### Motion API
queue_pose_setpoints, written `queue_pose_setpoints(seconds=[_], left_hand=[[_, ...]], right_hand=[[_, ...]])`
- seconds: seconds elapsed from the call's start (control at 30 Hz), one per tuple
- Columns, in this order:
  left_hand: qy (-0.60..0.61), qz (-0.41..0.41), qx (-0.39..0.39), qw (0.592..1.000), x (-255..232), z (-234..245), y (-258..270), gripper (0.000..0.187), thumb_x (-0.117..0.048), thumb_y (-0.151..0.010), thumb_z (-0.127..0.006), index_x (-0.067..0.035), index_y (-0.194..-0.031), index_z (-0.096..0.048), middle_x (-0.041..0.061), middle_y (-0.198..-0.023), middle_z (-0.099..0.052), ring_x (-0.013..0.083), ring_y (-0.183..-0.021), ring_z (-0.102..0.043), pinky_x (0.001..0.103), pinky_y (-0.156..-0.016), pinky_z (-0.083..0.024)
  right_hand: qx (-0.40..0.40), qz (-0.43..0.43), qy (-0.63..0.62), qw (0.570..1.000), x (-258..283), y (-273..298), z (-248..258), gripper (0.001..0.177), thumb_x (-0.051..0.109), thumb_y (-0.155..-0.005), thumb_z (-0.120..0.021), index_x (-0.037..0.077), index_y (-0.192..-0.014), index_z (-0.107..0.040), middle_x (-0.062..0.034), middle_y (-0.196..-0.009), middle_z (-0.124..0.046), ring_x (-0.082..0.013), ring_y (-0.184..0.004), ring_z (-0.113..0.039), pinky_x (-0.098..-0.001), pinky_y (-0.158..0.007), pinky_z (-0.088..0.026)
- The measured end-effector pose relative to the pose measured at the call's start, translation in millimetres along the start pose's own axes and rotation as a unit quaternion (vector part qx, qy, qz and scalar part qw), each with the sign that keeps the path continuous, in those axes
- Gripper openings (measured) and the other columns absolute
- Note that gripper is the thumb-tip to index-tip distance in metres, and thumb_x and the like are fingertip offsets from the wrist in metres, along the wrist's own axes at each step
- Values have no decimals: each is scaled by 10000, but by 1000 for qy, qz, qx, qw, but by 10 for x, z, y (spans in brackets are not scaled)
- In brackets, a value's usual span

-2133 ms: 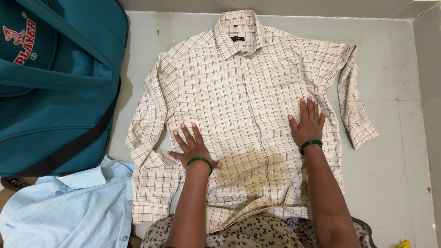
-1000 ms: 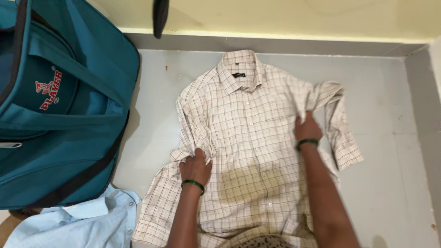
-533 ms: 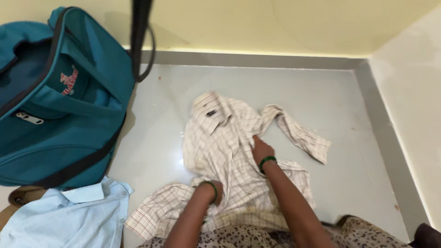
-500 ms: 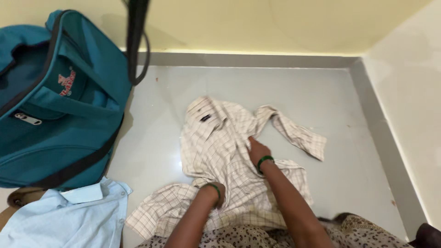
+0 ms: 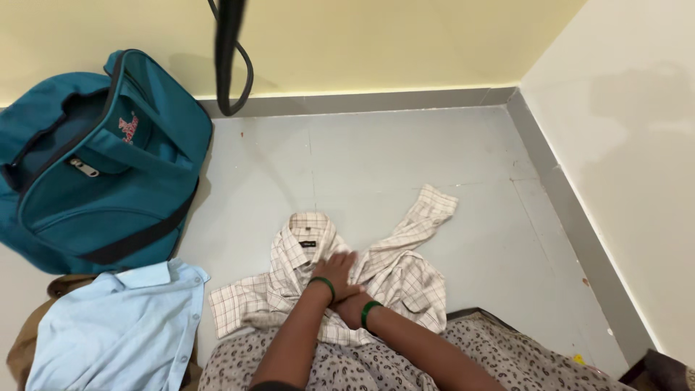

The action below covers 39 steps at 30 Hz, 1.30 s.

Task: The person buttons a checkered shirt laid on the floor, then folds it by hand. The shirt is smoothed, sleeves are folded in, and the garment is folded into a compact rectangle.

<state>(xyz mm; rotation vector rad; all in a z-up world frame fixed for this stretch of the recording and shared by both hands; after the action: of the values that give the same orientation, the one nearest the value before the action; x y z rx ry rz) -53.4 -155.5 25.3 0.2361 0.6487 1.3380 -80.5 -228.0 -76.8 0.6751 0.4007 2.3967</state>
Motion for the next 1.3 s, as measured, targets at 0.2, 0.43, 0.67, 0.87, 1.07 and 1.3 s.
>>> queue_pose_setpoints(seconds=[0.2, 0.43, 0.67, 0.87, 1.07, 1.3], left_hand=[[-108, 152, -29, 982, 80, 5, 150, 594, -345, -964, -602, -111, -1495, -474, 124, -1438, -638, 285, -1368, -570, 417, -1132, -439], [154, 296, -199, 921, 914, -61, 111, 530, -238, -1004, -496, -238, -1532, -449, 181, -1239, -709, 352, -1104, -708, 484, -929, -572], [672, 79, -616, 403, 1463, -10, 868, 328, -233, -970, -616, -123, -1278, -631, 162, -1190, -700, 360, -1073, -677, 541, -926, -559], [910, -40, -403, 91, 1419, 94, 1446, 339, -515, -998, -581, -202, -868, -564, 72, -1191, -641, 344, -1240, -525, 546, -1020, -380], [731, -357, -509, 282, 798, 1010, 2568, 275, -341, -1000, -695, -177, -1177, -564, 70, -1389, -580, 296, -1368, -523, 547, -1130, -460], [410, -293, -365, 783, -973, 893, 1390, 956, -445, -756, -823, -150, -1539, -359, 115, -1626, -410, 256, -1444, -503, 420, -1084, -555]], right_hand=[[-12, 11, 66, 998, -64, 97, -153, 560, -3, -935, -543, 172, -1465, -494, -158, -1397, -605, -317, -1225, -623, -476, -1036, -481], [-79, -183, -270, 942, -412, 1067, 625, 743, 217, -889, -770, 210, -1499, -346, -170, -1492, -499, -332, -1254, -587, -443, -1061, -490], [-82, -291, 48, 952, -1307, 1490, 995, 296, 382, -973, -650, 377, -1269, -671, 14, -1159, -752, -182, -1045, -710, -366, -923, -572], [-625, -312, 89, 710, -1573, 2488, 1673, 158, 219, -871, -822, 287, -1011, -798, 38, -997, -778, -173, -745, -715, -340, -623, -564], [-735, -161, 192, 631, -971, 3803, 2258, 48, 152, -1043, -744, 171, -1054, -786, -33, -1017, -769, -179, -920, -744, -287, -795, -588], [-712, 107, 120, 683, -5, 3598, 2450, 231, 263, -934, -755, 56, -1036, -748, -135, -991, -758, -207, -847, -747, -271, -633, -581]])
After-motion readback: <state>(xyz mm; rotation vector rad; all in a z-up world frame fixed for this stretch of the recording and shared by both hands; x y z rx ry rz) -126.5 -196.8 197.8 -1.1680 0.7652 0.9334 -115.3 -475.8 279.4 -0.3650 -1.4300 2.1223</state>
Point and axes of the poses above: each hand's wrist, its own y-axis away from the middle knuckle, its own z-axis out of the back of the hand, x = y × z, the point moved 4 cm from there along -y, towards the middle knuckle
